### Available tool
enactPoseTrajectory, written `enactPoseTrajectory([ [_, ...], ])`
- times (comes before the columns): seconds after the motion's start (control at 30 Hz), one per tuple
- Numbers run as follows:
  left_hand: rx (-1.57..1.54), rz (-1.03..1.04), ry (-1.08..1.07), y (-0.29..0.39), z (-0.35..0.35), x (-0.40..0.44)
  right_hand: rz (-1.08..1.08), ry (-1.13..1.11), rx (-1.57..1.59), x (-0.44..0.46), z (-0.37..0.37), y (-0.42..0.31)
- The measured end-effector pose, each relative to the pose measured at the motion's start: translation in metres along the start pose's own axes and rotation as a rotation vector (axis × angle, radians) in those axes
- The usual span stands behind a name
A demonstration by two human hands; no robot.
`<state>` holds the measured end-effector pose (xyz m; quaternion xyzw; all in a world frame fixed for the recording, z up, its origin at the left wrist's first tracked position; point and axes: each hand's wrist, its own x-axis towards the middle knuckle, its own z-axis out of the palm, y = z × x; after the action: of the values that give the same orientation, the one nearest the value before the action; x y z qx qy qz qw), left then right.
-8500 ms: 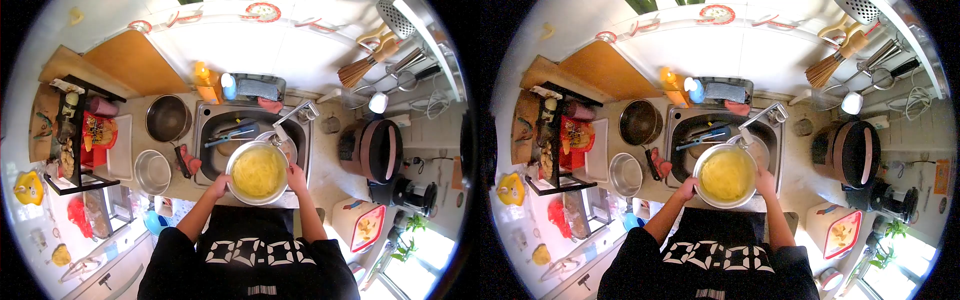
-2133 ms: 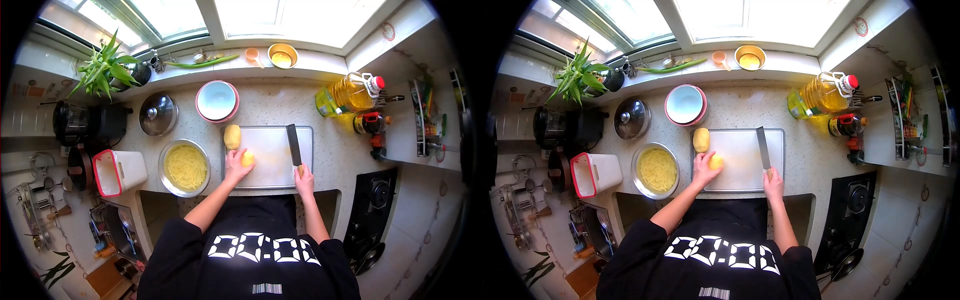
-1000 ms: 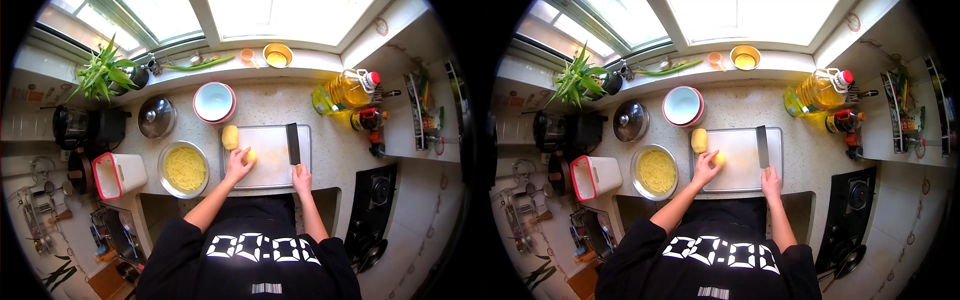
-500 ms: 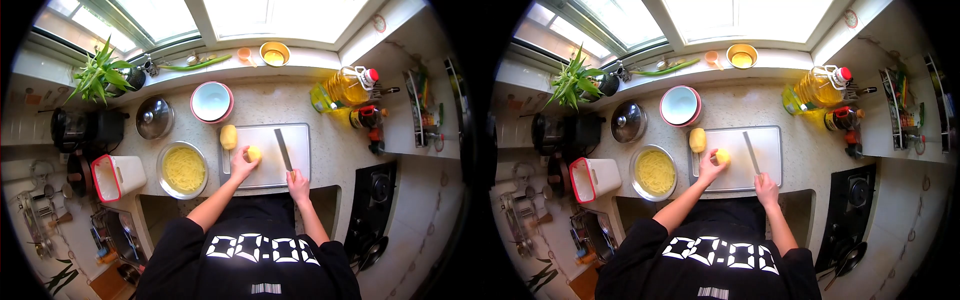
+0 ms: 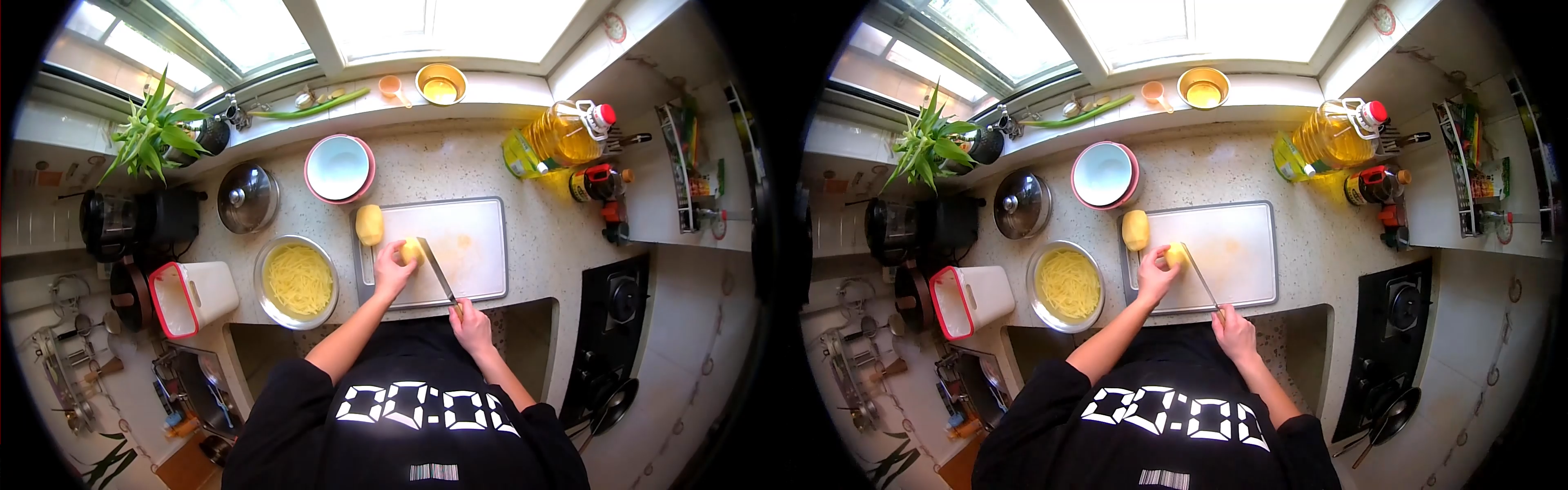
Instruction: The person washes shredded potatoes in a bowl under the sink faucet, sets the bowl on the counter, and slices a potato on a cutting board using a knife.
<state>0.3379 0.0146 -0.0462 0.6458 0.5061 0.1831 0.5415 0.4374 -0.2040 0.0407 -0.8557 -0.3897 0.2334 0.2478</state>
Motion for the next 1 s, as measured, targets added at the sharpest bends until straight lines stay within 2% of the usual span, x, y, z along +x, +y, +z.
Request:
enactPoseTrajectory([
  [1.0, 0.049, -0.081, 0.021, 0.010, -0.003, 0.001, -0.044, -0.048, -0.094, 0.000, 0.012, -0.003],
])
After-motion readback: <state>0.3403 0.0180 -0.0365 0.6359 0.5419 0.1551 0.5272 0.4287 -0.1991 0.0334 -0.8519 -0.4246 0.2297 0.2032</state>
